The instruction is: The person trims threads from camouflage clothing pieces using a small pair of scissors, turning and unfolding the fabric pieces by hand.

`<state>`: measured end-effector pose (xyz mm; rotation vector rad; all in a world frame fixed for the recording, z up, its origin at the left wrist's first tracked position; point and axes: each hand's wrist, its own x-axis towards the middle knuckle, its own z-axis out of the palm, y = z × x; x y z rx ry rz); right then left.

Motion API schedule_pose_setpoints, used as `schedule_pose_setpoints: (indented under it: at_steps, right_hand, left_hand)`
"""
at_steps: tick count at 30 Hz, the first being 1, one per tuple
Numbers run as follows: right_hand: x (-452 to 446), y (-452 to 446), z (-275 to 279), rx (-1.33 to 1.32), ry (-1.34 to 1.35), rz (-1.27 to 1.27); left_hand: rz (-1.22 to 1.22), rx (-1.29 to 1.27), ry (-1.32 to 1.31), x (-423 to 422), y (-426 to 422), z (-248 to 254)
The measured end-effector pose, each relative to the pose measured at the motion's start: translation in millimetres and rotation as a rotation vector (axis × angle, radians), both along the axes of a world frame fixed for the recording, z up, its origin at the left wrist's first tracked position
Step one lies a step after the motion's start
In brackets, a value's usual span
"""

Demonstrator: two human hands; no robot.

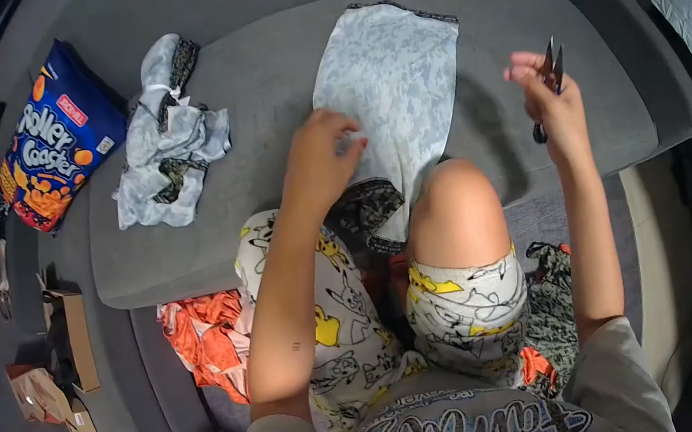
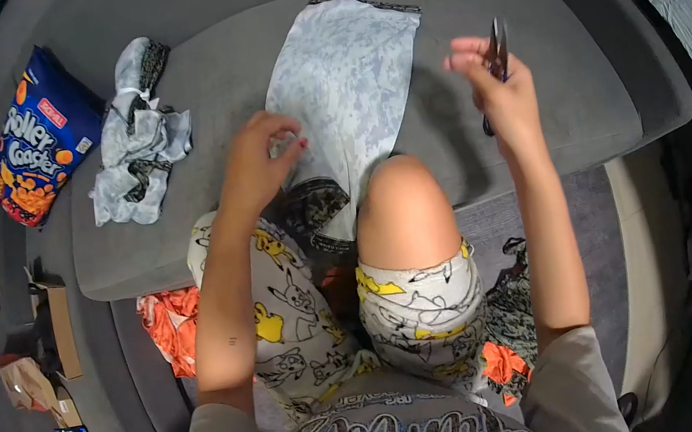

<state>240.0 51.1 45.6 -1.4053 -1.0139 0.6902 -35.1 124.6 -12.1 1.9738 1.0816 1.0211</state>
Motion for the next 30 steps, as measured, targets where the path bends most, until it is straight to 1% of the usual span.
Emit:
schedule_pose_setpoints:
  at_steps: [1,2,3,5,6,9,10,12,14,15,17,18,19,21,22,23,25,26,28,29,30]
  right_hand:
    - [-3,-5,-6,-0.047,-0.019,0.002]
    - [-8,-9,-10,-0.1,-0.028,0.007]
    - [-13,-13,-12,-0.106,-0.027,0.014]
    - [-22,-19,-15,-0.123,-0.033,0.084]
    - [-31,-20,-15,-0.105,-0.041,0.083]
    - [-45,-25,-8,-0.125,-0.036,0.124]
    - [-47,-25,-9,-0.109,-0.046,0.151]
    - [-55,-23,-9,-0.102,-0.066,0.189]
    - [-63,-25,-8,-0.096,-0.087,0.212]
    - [-69,-25,-7,-0.067,-0.153,0.183]
    - [-78,-23,-4,0.003,-0.283,0.134]
    - [-80,-26,-3,-0.079,-0.32,0.159]
    - [-82,-25,-5,-0.076,-0.319,0.161]
    - [-88,-23,-13,0.041,-0.331,0.208]
    - [-88,-24,-13,0.015,-0.312,0.233]
    - [-88,-24,-15,0.014,-0.312,0.239]
    - [-87,-25,-19,0.081,-0.252,0.248]
    - [-86,-28,-16,0.081,-0.254,0.255]
    - [-85,-35,-6,-0.056,-0.091,0.236]
    - [-85,-38,-8,-0.054,-0.092,0.243]
    - [-84,-41,-11,-0.072,-0.079,0.222]
  left_hand:
    - [-0.141,0.106,0.23,3,-2,8]
    - [-0.262,-0.096,0.219,8,-3,8]
    - [-0.255,-0.102,0.218,9,-6,6]
    - [-0.499,-0.049,0.492,8,-13,2]
    - [-0.5,-0.056,0.492,9,-13,0]
    - [-0.468,-0.075,0.775,12,-12,-3]
    - [-0.464,-0.08,0.774,9,-10,-3]
    - [-0.215,-0.047,0.618,-3,0,-1]
    - [0.134,0.051,0.525,-22,22,0]
    - [0.131,0.05,0.522,-25,22,5]
    - [0.466,0.17,0.508,-31,24,17]
    - [0.427,0.101,0.544,-28,19,19]
    - [0.43,0.103,0.545,-26,16,17]
    - [0.039,0.104,0.548,-24,11,11]
    - [-0.062,-0.011,0.594,-22,12,10]
    - [-0.056,-0.014,0.593,-20,10,9]
    - [-0.166,-0.003,0.781,-14,3,11]
    - [-0.159,-0.006,0.778,-11,2,9]
    - [-0.216,0.067,0.801,-6,4,6]
    - [-0.208,0.067,0.801,-5,5,5]
    - [-0.201,0.127,0.714,-3,6,6]
